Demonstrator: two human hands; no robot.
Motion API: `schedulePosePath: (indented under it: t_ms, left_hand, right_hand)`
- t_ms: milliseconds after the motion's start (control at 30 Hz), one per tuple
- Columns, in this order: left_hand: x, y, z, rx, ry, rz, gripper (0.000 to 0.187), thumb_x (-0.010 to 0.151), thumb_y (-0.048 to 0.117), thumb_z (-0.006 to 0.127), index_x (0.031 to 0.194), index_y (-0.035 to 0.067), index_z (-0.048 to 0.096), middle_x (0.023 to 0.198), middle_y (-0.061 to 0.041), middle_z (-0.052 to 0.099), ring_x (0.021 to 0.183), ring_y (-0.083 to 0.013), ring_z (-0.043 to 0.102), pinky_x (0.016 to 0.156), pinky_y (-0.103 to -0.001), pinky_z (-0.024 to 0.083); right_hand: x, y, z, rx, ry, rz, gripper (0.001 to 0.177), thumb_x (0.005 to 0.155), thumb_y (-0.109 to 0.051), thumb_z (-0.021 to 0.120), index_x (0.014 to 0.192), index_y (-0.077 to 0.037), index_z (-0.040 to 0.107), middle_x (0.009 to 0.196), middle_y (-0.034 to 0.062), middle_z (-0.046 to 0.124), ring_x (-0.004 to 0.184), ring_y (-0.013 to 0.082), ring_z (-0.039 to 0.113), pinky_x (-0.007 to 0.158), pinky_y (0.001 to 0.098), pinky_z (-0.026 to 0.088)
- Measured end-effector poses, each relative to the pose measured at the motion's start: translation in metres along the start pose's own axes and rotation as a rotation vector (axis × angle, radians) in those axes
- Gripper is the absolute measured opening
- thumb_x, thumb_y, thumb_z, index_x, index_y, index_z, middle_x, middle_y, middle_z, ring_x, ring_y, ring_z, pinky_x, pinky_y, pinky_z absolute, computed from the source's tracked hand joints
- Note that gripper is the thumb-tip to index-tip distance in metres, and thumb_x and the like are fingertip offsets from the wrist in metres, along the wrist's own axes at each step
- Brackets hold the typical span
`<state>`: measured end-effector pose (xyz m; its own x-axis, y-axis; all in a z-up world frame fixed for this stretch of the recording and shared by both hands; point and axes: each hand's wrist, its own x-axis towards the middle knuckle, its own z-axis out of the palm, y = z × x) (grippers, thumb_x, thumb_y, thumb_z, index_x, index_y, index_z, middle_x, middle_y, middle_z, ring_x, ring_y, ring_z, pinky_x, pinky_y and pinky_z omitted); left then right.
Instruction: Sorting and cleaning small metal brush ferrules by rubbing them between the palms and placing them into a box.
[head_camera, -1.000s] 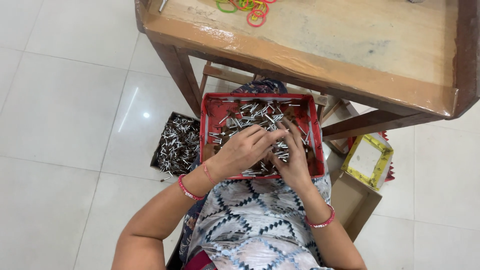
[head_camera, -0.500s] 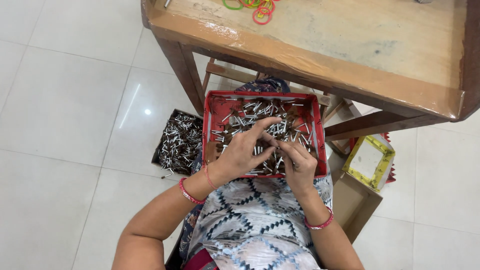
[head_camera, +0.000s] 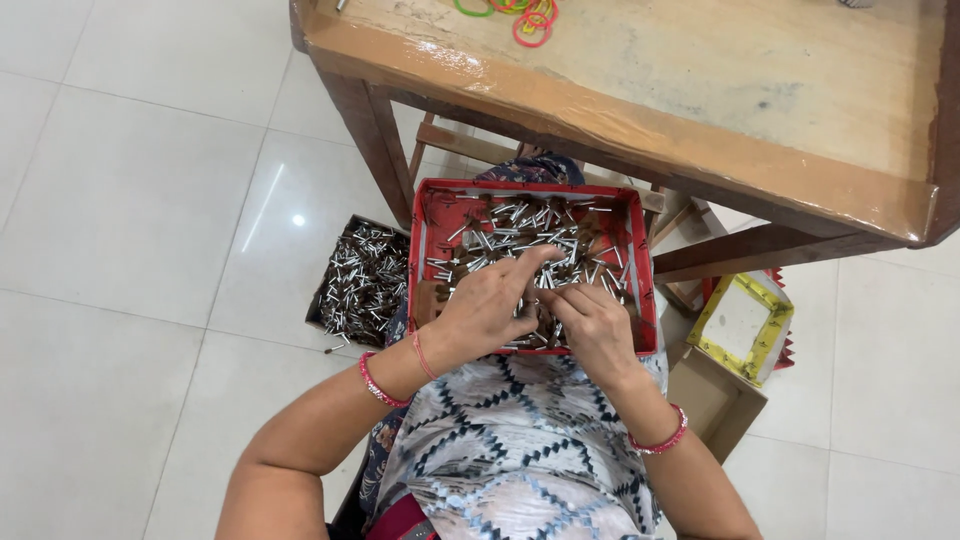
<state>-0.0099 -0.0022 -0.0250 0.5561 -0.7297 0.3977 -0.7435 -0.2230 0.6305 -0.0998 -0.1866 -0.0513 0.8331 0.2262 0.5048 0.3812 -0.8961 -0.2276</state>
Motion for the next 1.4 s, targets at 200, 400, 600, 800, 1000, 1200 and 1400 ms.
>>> schedulePosePath:
  t_ms: [200, 400, 600, 800, 1000, 1200, 1400]
  left_hand:
    - [0.004, -0.019, -0.003, -0.241, -0.05, -0.194, 0.067, 0.073, 0.007, 0.075, 0.134, 0.011, 0.049, 0.08, -0.007, 0.064, 0.082, -0.0256, 0.069, 0.076, -0.041, 0.054]
    - [-0.006, -0.067, -0.002, 0.057, 0.297, -0.117, 0.046, 0.075, 0.005, 0.073, 0.118, 0.003, 0.059, 0.099, -0.013, 0.064, 0.09, -0.0287, 0.062, 0.086, -0.042, 0.051]
    - [-0.005, -0.082, 0.006, 0.334, 0.182, -0.268, 0.012, 0.097, 0.018, 0.071, 0.104, 0.01, 0.069, 0.099, -0.009, 0.067, 0.096, -0.0302, 0.063, 0.087, -0.044, 0.051]
    - [0.013, -0.066, 0.048, 0.172, -0.029, -0.316, 0.071, 0.083, 0.046, 0.083, 0.134, 0.004, 0.056, 0.132, -0.024, 0.055, 0.122, -0.0452, 0.049, 0.097, -0.059, 0.044]
    - [-0.022, -0.044, 0.076, 0.298, -0.28, -0.046, 0.082, 0.064, 0.042, 0.087, 0.139, 0.023, 0.058, 0.147, -0.023, 0.041, 0.131, -0.0544, 0.042, 0.099, -0.075, 0.037]
    - [-0.031, -0.088, 0.057, 0.086, -0.28, -0.061, 0.055, 0.079, -0.002, 0.072, 0.129, 0.018, 0.062, 0.129, -0.014, 0.056, 0.115, -0.039, 0.055, 0.096, -0.047, 0.051]
    - [-0.013, -0.114, 0.039, 0.034, -0.144, -0.205, 0.044, 0.083, 0.0, 0.07, 0.126, 0.009, 0.061, 0.11, -0.017, 0.064, 0.105, -0.0395, 0.061, 0.089, -0.047, 0.05]
  right_hand:
    - [-0.012, -0.005, 0.006, 0.329, 0.02, 0.25, 0.025, 0.083, 0.005, 0.069, 0.107, -0.001, 0.076, 0.096, 0.0086, 0.075, 0.087, 0.0229, 0.073, 0.076, 0.034, 0.058]
    - [-0.031, 0.002, 0.007, 0.784, 0.064, 0.491, 0.029, 0.098, 0.005, 0.061, 0.124, -0.003, 0.073, 0.111, 0.0099, 0.079, 0.102, 0.0217, 0.077, 0.092, 0.0276, 0.062]
    - [-0.039, 0.027, -0.007, 0.255, 0.13, 0.414, 0.061, 0.088, -0.009, 0.075, 0.145, -0.001, 0.054, 0.142, 0.0241, 0.06, 0.13, 0.0372, 0.057, 0.107, 0.0436, 0.049]
    - [-0.104, 0.091, 0.018, 0.087, 0.125, 0.737, 0.058, 0.095, -0.012, 0.071, 0.146, 0.005, 0.05, 0.133, 0.0269, 0.06, 0.12, 0.0398, 0.059, 0.102, 0.0448, 0.047]
    - [-0.112, 0.069, 0.001, 0.304, 0.042, 0.811, 0.046, 0.099, -0.003, 0.059, 0.145, 0.004, 0.055, 0.124, 0.0199, 0.065, 0.112, 0.0296, 0.065, 0.099, 0.0351, 0.049]
    - [-0.144, 0.061, 0.0, 0.582, 0.118, 0.877, 0.043, 0.102, 0.0, 0.059, 0.145, 0.006, 0.052, 0.128, 0.0101, 0.06, 0.115, 0.0151, 0.059, 0.1, 0.0263, 0.048]
    - [-0.15, 0.057, -0.006, 0.684, 0.121, 0.895, 0.047, 0.103, 0.0, 0.059, 0.149, 0.003, 0.051, 0.132, 0.0067, 0.059, 0.119, 0.0124, 0.057, 0.106, 0.0248, 0.046]
